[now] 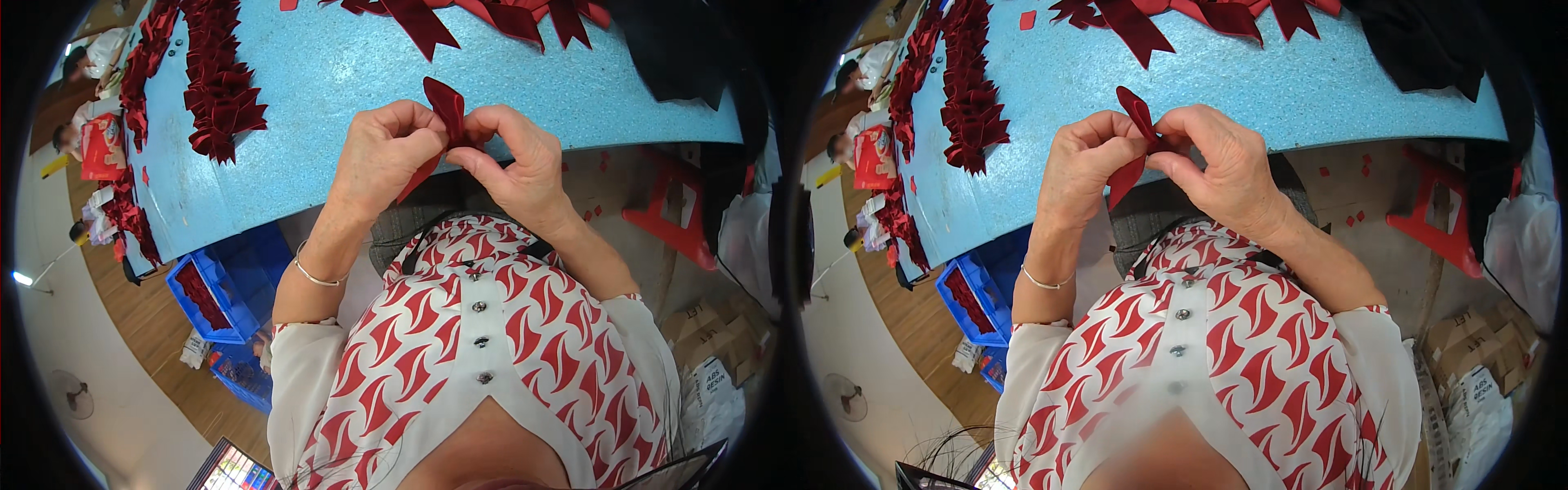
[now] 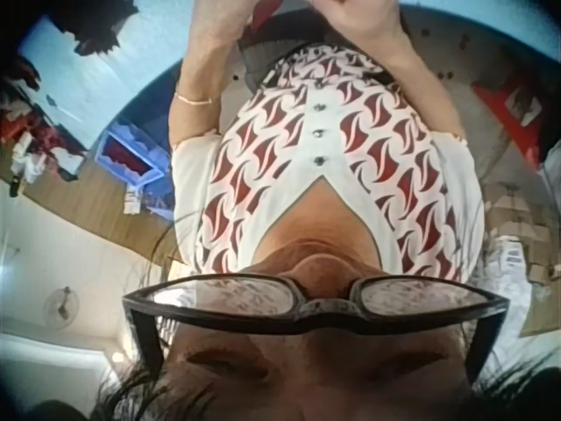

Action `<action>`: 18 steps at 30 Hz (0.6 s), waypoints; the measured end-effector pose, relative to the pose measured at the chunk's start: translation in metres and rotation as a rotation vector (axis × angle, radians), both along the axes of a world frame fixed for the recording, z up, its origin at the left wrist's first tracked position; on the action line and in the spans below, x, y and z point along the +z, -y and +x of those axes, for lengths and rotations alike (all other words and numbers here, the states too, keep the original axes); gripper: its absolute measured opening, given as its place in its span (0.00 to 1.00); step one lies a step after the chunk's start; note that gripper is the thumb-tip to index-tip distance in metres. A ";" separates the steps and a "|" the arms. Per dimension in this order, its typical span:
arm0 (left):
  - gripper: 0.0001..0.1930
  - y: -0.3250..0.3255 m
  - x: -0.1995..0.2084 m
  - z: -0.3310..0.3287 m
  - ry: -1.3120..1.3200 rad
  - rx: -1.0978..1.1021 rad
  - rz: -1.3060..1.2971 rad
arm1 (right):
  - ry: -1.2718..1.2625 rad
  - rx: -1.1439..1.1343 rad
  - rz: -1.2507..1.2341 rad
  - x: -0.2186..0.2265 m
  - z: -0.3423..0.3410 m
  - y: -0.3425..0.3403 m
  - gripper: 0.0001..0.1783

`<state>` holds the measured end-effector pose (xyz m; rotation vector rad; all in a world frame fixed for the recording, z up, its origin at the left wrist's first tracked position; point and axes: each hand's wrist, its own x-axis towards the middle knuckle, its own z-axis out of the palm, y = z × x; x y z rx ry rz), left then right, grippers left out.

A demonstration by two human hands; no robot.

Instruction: Assembling decorative red ribbon bows at a workbench.

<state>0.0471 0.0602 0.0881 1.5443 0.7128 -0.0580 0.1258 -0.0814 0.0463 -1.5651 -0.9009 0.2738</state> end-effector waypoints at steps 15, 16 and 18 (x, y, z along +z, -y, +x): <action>0.02 -0.013 -0.016 0.001 0.153 -0.098 -0.301 | -0.506 0.229 0.177 -0.015 0.003 0.007 0.15; 0.02 -0.013 -0.017 0.000 0.154 -0.096 -0.302 | -0.556 0.216 0.181 -0.014 0.002 0.006 0.15; 0.02 -0.012 -0.017 -0.001 0.158 -0.067 -0.289 | -0.653 0.189 0.191 -0.012 0.001 0.006 0.15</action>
